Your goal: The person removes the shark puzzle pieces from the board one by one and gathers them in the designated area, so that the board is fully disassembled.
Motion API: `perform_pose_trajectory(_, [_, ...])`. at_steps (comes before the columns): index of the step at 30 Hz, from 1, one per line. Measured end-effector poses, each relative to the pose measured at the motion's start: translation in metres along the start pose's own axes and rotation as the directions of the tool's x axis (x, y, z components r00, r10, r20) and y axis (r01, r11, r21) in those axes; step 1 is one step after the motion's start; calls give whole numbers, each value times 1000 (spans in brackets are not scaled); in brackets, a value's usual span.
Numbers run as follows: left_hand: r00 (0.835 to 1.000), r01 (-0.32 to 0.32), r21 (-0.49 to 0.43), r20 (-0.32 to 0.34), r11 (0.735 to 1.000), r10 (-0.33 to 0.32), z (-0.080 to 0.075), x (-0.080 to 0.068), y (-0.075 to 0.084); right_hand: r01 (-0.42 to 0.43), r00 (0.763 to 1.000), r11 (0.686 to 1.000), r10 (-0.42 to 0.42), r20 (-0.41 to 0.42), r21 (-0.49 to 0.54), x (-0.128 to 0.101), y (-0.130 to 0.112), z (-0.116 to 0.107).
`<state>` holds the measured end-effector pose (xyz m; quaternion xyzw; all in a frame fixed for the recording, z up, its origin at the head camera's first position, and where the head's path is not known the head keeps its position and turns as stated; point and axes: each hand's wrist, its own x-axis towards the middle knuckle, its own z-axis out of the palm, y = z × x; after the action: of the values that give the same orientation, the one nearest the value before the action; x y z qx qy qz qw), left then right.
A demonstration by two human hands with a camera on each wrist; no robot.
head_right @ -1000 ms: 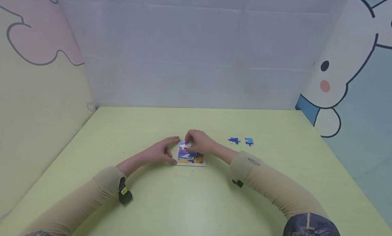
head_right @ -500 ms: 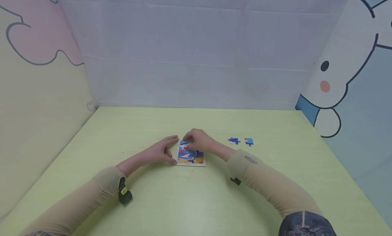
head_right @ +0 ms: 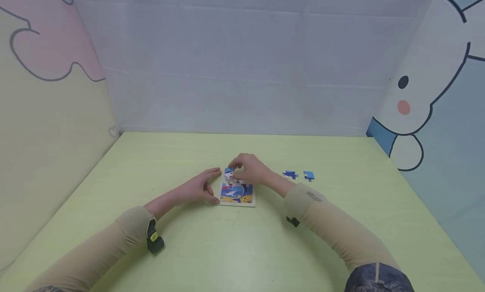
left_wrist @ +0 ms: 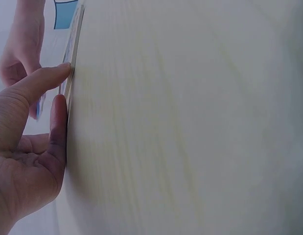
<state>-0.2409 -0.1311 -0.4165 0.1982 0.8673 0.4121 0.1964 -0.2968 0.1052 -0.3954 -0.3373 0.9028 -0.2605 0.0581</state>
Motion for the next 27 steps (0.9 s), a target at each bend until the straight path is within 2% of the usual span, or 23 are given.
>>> perform_pose_trajectory(4, [1000,6,-5,0,1000,-6,0,0,0,33,997,999,-32,-67,20,-1,3,-10])
perform_pose_trajectory(8, [1000,3,-9,3,1000,-3,-1,1,-1,53,994,999,-52,-99,7,-3,7,-18])
perform_pose_trajectory(27, [1000,-12,2,-8,1000,12,0,-1,-1,-24,984,1000,25,-177,11,-29,41,-44])
